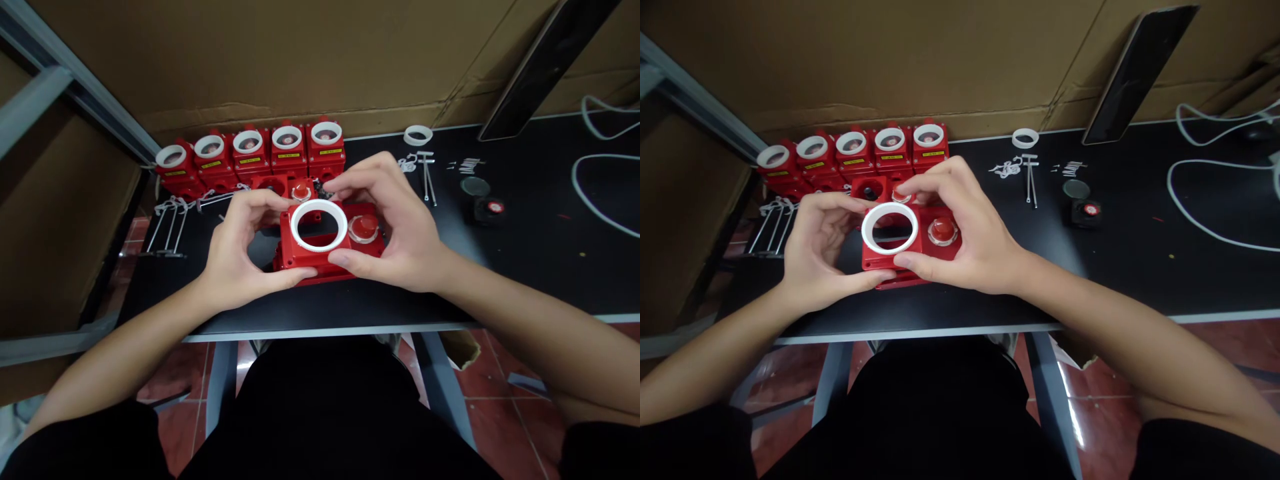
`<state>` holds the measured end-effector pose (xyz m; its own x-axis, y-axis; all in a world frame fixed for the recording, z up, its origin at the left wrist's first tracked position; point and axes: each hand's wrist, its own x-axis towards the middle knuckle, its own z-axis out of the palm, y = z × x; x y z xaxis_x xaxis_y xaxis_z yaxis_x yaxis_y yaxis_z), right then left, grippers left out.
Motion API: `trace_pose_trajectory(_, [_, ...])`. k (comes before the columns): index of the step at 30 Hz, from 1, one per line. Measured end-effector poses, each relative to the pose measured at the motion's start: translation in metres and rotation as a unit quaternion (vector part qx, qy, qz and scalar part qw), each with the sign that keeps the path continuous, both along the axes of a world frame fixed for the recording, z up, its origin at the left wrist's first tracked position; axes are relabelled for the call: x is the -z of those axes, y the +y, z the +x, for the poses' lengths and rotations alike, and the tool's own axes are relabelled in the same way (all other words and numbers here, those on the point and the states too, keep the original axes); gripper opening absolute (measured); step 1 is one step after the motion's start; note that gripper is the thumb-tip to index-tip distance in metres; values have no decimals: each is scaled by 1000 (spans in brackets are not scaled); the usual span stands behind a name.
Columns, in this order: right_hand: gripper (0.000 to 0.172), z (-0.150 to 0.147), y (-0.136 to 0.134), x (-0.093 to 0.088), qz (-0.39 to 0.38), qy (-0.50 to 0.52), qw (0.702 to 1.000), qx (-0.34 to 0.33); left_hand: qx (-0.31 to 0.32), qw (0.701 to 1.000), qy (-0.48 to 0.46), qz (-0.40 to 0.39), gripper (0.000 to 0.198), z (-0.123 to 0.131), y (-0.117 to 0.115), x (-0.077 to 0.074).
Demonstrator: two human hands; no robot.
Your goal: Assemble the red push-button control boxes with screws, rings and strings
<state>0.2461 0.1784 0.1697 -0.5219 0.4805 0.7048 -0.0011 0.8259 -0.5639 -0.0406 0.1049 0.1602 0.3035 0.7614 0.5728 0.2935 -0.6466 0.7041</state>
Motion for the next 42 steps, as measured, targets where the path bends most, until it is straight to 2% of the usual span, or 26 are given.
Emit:
trace_pose_trajectory(4, [52,-1,-4,1,17,15,998,52,-20,1000,8,0,84,1,-1,-1])
trace_pose_trajectory(9, [58,-1,-6,0,-2,-3,997,77,-18,999,18,32,84,1,0,3])
trace_pose_trajectory(16, [55,-5,-8,0,-6,-3,998,68,-26,998,30,43,77,0,1,4])
trace_pose_trajectory(23, [38,-8,-8,1,16,15,998,55,-33,999,11,26,74,4,0,2])
trace_pose_trajectory(27, [41,-5,-6,1,14,-4,999,42,-45,999,7,9,69,4,-1,4])
trace_pose_trajectory(33, [52,2,0,2,11,-22,1000,6,-33,999,-5,7,75,2,-1,5])
trace_pose_trajectory(37, [53,4,1,4,-1,-32,999,3,-30,1000,-3,2,73,2,-1,5])
trace_pose_trajectory(39, [49,2,1,6,-18,-21,1000,14,-29,999,4,15,71,1,-1,5])
trace_pose_trajectory(42, [33,-2,0,9,-77,10,997,19,-17,999,16,43,73,3,-1,4])
